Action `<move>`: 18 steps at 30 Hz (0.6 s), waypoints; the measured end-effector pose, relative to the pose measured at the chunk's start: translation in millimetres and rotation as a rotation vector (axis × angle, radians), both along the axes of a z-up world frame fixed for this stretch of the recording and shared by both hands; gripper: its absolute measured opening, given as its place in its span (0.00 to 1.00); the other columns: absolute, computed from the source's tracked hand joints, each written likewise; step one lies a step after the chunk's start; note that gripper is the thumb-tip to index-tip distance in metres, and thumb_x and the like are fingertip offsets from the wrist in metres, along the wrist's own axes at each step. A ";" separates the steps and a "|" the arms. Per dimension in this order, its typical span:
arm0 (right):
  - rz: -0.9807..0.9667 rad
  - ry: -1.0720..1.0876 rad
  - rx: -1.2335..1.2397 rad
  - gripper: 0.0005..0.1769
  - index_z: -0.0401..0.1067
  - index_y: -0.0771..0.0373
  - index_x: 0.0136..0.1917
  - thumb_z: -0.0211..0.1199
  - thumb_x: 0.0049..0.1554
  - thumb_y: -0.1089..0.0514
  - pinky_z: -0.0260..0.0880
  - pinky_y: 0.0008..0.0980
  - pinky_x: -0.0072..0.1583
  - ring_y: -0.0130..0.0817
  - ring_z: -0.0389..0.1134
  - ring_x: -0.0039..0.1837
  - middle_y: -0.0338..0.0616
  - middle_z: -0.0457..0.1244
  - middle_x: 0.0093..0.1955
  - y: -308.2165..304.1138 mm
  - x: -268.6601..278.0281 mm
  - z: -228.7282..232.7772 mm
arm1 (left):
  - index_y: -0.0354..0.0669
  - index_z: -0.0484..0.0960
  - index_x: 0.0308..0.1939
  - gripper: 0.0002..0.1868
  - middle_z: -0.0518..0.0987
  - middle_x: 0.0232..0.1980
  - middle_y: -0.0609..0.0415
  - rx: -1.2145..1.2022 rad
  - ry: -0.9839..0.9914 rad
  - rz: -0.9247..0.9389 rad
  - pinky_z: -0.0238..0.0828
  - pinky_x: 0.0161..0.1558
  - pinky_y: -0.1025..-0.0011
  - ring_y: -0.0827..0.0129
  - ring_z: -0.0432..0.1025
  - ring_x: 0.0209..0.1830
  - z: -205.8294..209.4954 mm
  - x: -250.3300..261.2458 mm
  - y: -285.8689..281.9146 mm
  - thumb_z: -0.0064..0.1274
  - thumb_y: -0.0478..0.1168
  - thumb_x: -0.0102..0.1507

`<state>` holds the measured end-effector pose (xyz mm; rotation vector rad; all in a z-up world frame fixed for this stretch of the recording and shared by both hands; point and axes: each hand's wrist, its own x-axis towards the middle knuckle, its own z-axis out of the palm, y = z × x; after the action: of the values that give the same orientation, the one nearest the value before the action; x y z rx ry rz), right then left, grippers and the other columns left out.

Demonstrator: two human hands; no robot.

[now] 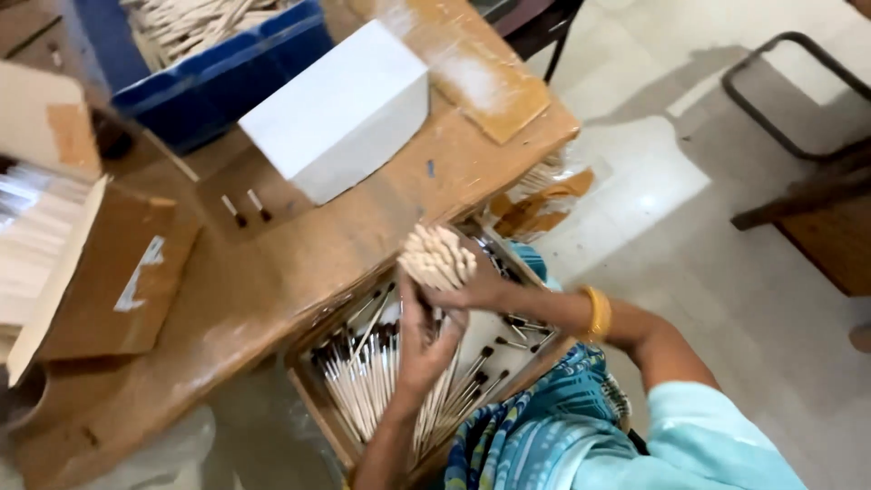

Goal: Sorting and preparing bundles of wooden paintbrushes at a manufacturing facility.

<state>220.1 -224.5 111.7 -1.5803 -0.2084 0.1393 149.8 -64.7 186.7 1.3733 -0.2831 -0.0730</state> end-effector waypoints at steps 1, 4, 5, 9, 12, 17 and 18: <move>-0.002 -0.011 0.002 0.43 0.63 0.66 0.70 0.74 0.45 0.54 0.68 0.33 0.68 0.34 0.68 0.66 0.46 0.66 0.66 -10.1 10.8 2.6 | 0.43 0.37 0.85 0.52 0.62 0.80 0.41 -0.002 -0.001 -0.017 0.58 0.77 0.63 0.53 0.61 0.79 27.4 11.5 -3.3 0.54 0.31 0.64; 0.031 -0.068 0.032 0.45 0.61 0.66 0.72 0.75 0.45 0.53 0.67 0.33 0.69 0.34 0.67 0.68 0.46 0.64 0.68 -24.1 51.3 8.1 | 0.40 0.36 0.84 0.55 0.56 0.81 0.42 0.014 -0.150 0.032 0.63 0.76 0.61 0.57 0.61 0.77 76.5 49.6 -1.8 0.57 0.32 0.61; 0.052 -0.090 0.041 0.46 0.60 0.66 0.73 0.75 0.45 0.53 0.67 0.34 0.69 0.34 0.66 0.68 0.47 0.64 0.69 -25.4 66.3 10.4 | 0.39 0.38 0.84 0.56 0.54 0.83 0.41 0.116 -0.255 0.104 0.58 0.78 0.60 0.56 0.57 0.80 70.1 64.3 1.5 0.60 0.31 0.61; 0.205 -0.163 0.066 0.50 0.58 0.65 0.75 0.76 0.45 0.52 0.66 0.34 0.70 0.35 0.65 0.70 0.47 0.62 0.71 -17.5 126.4 17.6 | 0.37 0.39 0.83 0.59 0.57 0.80 0.39 -0.086 -0.130 0.140 0.61 0.76 0.61 0.57 0.59 0.78 24.6 114.9 8.4 0.66 0.33 0.59; 0.329 -0.174 0.078 0.52 0.56 0.64 0.77 0.76 0.45 0.51 0.65 0.34 0.71 0.35 0.64 0.72 0.47 0.61 0.73 -8.5 157.3 11.6 | 0.35 0.48 0.82 0.56 0.64 0.78 0.35 -0.002 -0.066 0.126 0.66 0.76 0.61 0.54 0.65 0.76 31.9 132.8 22.7 0.68 0.35 0.58; 0.470 -0.124 0.122 0.56 0.53 0.63 0.80 0.78 0.45 0.50 0.64 0.35 0.73 0.35 0.62 0.74 0.48 0.59 0.76 -46.2 173.2 -18.8 | 0.37 0.46 0.80 0.57 0.61 0.77 0.34 0.351 -0.398 0.428 0.61 0.75 0.54 0.48 0.60 0.76 59.9 130.0 18.6 0.71 0.36 0.56; 0.480 -0.090 0.140 0.57 0.52 0.63 0.80 0.78 0.45 0.50 0.63 0.35 0.73 0.36 0.61 0.75 0.48 0.58 0.76 9.2 181.1 -20.8 | 0.37 0.47 0.77 0.58 0.59 0.74 0.30 0.683 -0.638 0.722 0.57 0.73 0.49 0.40 0.58 0.74 64.6 116.3 11.8 0.73 0.36 0.53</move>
<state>401.2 -215.4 90.9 -1.3744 -0.6536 0.4174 266.1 -52.9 251.3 2.0834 -0.2829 0.9599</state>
